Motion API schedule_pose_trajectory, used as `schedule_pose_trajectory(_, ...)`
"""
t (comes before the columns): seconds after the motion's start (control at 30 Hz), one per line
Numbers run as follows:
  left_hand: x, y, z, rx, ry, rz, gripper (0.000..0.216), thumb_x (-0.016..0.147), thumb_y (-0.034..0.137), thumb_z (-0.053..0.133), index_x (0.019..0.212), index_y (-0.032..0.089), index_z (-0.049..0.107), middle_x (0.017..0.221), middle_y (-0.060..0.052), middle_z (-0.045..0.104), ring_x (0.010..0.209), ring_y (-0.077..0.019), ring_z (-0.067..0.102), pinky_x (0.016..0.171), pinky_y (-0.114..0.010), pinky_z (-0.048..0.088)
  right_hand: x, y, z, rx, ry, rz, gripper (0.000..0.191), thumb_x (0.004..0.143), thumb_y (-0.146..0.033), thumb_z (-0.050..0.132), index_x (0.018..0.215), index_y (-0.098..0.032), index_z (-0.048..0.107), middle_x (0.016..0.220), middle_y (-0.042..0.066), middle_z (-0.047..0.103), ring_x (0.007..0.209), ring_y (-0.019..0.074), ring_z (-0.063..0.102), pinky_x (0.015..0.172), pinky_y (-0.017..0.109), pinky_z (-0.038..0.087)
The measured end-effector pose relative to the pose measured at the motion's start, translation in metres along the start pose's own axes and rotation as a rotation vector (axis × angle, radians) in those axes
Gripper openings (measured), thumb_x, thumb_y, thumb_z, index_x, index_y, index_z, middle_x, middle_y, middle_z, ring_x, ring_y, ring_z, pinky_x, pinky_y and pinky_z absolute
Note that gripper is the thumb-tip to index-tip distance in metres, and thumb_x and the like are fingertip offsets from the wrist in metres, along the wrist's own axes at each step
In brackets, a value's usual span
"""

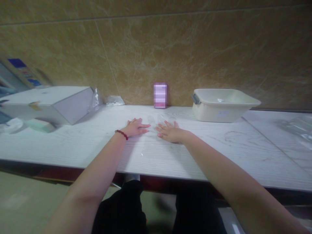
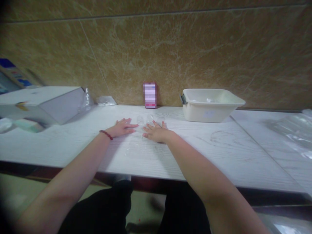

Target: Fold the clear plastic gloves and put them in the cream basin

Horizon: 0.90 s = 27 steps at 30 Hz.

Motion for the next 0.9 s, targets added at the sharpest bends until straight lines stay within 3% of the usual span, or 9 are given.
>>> schedule_pose_trajectory(0.7,-0.003,0.004,-0.003,-0.012,0.028,0.028,0.053,0.070,0.067,0.026,0.116,0.044,0.038,0.133,-0.003,0.024,0.120,-0.0349,0.016,0.088,-0.058,0.011,0.001,0.009,0.002,0.038,-0.030,-0.016,0.055,0.078,-0.057,0.015,0.128,-0.034,0.017,0.137,-0.005,0.008,0.123,0.0301,-0.005,0.087,0.063,-0.009)
schedule_pose_trajectory(0.9,-0.001,0.005,-0.008,-0.024,0.119,0.043,0.049,0.074,0.062,0.026,0.115,0.040,0.042,0.132,-0.002,0.029,0.120,-0.0288,0.020,0.093,-0.050,0.014,0.003,0.011,0.002,0.048,-0.013,-0.026,0.054,0.078,-0.058,0.016,0.127,-0.036,0.018,0.137,-0.005,0.010,0.123,0.0295,-0.004,0.088,0.062,-0.009)
Point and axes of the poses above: each hand's wrist, its own x-axis towards the middle knuckle, its own z-axis out of the palm, y = z × x, the point moved 8 cm from there along x, towards the middle knuckle
